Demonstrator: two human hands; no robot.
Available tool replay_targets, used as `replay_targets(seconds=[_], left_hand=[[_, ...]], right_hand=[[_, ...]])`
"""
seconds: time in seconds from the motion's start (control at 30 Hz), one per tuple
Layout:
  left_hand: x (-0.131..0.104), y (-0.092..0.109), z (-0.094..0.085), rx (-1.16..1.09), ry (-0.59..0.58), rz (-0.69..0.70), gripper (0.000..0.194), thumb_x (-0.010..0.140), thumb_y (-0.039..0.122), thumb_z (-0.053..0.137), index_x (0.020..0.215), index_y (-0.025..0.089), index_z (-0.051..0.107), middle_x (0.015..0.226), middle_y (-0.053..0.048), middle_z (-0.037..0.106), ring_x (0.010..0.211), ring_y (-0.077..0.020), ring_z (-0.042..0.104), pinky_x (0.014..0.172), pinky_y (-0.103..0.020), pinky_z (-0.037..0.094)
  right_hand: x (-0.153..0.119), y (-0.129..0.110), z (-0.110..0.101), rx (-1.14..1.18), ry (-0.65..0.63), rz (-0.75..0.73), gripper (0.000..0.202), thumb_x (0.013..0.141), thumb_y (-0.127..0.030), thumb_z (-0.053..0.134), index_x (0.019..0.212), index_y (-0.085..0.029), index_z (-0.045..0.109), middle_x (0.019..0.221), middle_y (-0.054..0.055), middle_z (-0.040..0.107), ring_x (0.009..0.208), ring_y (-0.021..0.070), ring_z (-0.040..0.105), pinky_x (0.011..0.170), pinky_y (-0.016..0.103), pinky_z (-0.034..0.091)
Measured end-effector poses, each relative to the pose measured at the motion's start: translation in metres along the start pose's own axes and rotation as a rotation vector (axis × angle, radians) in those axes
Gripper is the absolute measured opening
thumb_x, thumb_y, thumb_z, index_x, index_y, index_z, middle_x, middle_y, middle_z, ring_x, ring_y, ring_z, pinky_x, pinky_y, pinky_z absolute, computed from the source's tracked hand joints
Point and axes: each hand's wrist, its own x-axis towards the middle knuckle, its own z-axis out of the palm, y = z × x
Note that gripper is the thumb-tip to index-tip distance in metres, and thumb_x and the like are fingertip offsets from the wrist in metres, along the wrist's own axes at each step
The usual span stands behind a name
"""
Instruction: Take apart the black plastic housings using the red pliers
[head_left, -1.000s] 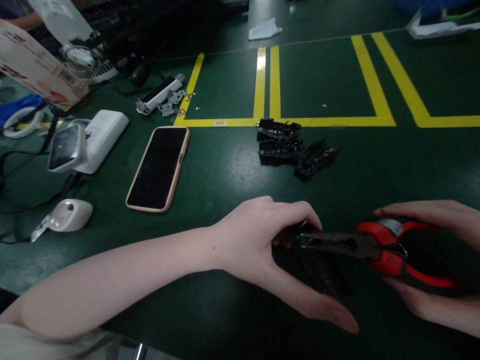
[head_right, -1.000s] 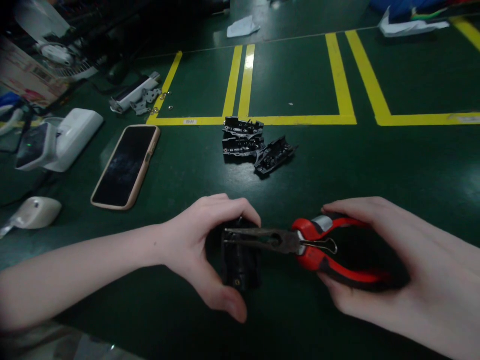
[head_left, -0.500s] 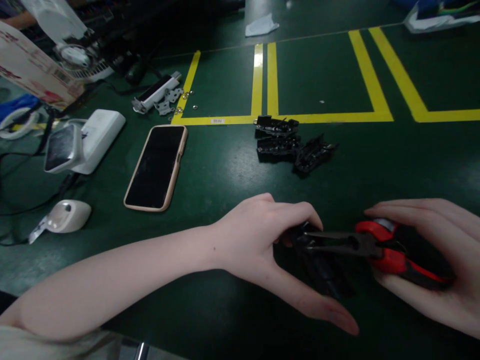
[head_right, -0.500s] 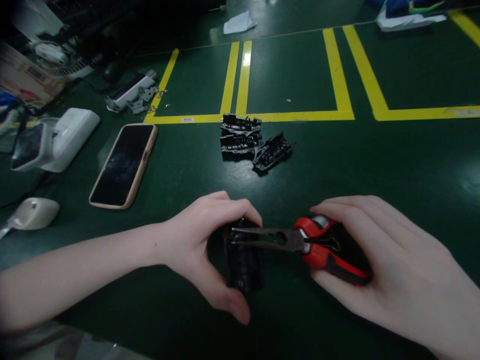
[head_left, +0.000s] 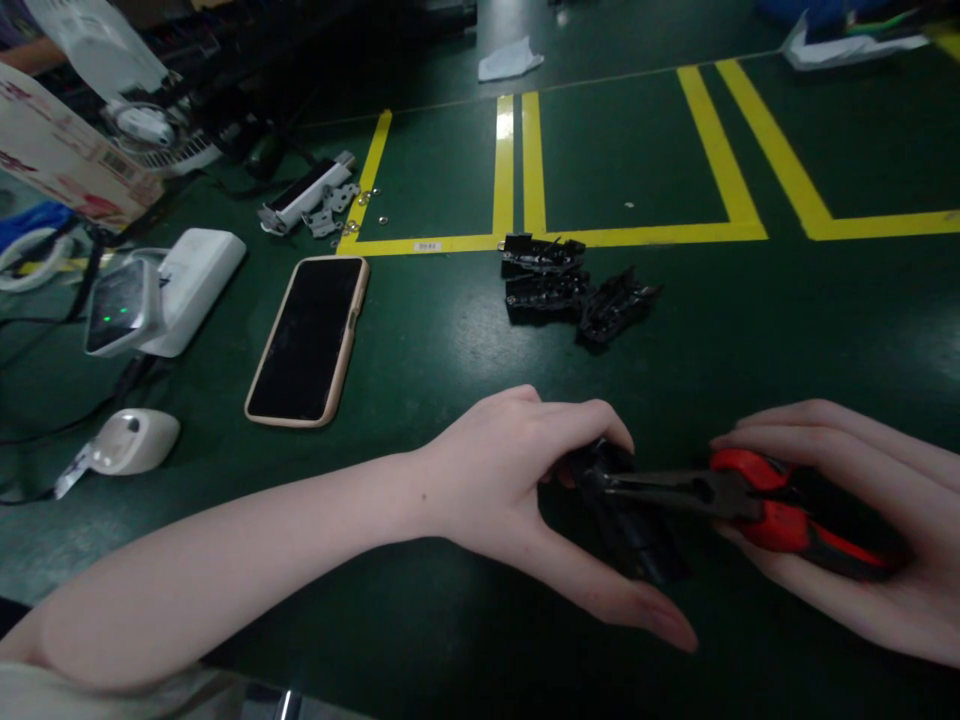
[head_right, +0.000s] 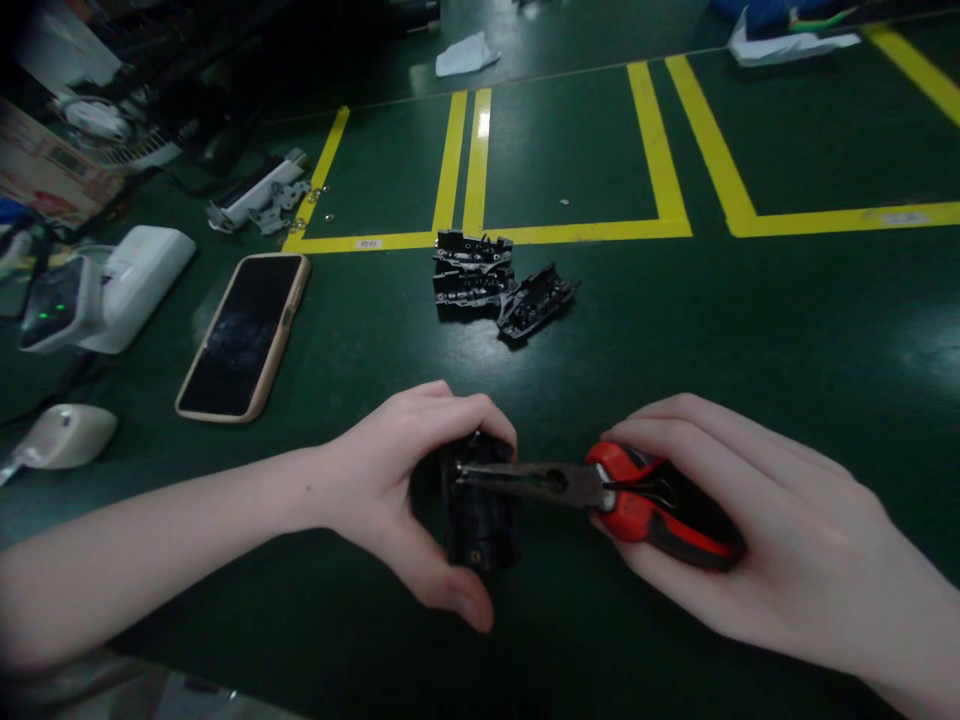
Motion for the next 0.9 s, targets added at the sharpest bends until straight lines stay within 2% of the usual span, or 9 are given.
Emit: replay_targets(seconds=[0.1,0.37,0.57,0.73,0.9], left_hand=[[-0.001,0.001,0.0,0.028,0.005,0.006,0.058,0.059,0.06,0.084,0.093,0.021,0.058,0.078,0.006,0.061,0.063,-0.0089,0.05,0.069,-0.026,0.034],[-0.002,0.0,-0.001,0.049,-0.028,-0.004,0.058,0.059,0.059,0.084,0.095,0.022,0.059,0.083,0.005,0.063,0.067,-0.0111,0.053,0.071,-0.027,0.035],[-0.003,0.001,0.0,0.093,-0.025,-0.011,0.062,0.058,0.063,0.082,0.099,0.022,0.058,0.084,0.005,0.064,0.067,-0.0114,0.053,0.071,-0.028,0.035],[-0.002,0.001,0.0,0.106,-0.031,0.005,0.064,0.06,0.064,0.08,0.101,0.022,0.057,0.084,0.005,0.064,0.067,-0.0111,0.055,0.071,-0.028,0.035],[-0.002,0.002,0.0,0.079,-0.028,0.017,0.06,0.061,0.056,0.082,0.102,0.02,0.056,0.084,0.007,0.064,0.067,-0.0099,0.056,0.072,-0.028,0.034]], right_hand=[[0.002,-0.006,-0.002,0.024,-0.002,0.063,0.027,0.09,-0.045,0.051,0.108,-0.025,0.054,0.1,0.002,0.063,0.082,0.0151,0.064,0.068,0.029,0.051],[-0.002,-0.003,-0.002,0.056,0.025,0.065,0.031,0.089,-0.049,0.054,0.112,-0.028,0.057,0.102,0.0,0.066,0.084,0.0169,0.067,0.075,0.031,0.056],[-0.002,0.01,-0.002,0.051,0.033,-0.099,0.042,0.086,-0.055,0.062,0.115,-0.024,0.058,0.102,0.002,0.067,0.084,0.015,0.068,0.067,0.024,0.056],[0.0,0.012,-0.003,0.056,0.028,-0.113,0.04,0.087,-0.053,0.06,0.114,-0.024,0.058,0.099,0.003,0.067,0.081,0.0155,0.067,0.066,0.024,0.056],[0.003,0.01,-0.004,0.032,0.014,-0.123,0.04,0.088,-0.053,0.059,0.113,-0.022,0.057,0.099,0.003,0.066,0.081,0.0139,0.067,0.067,0.022,0.055]])
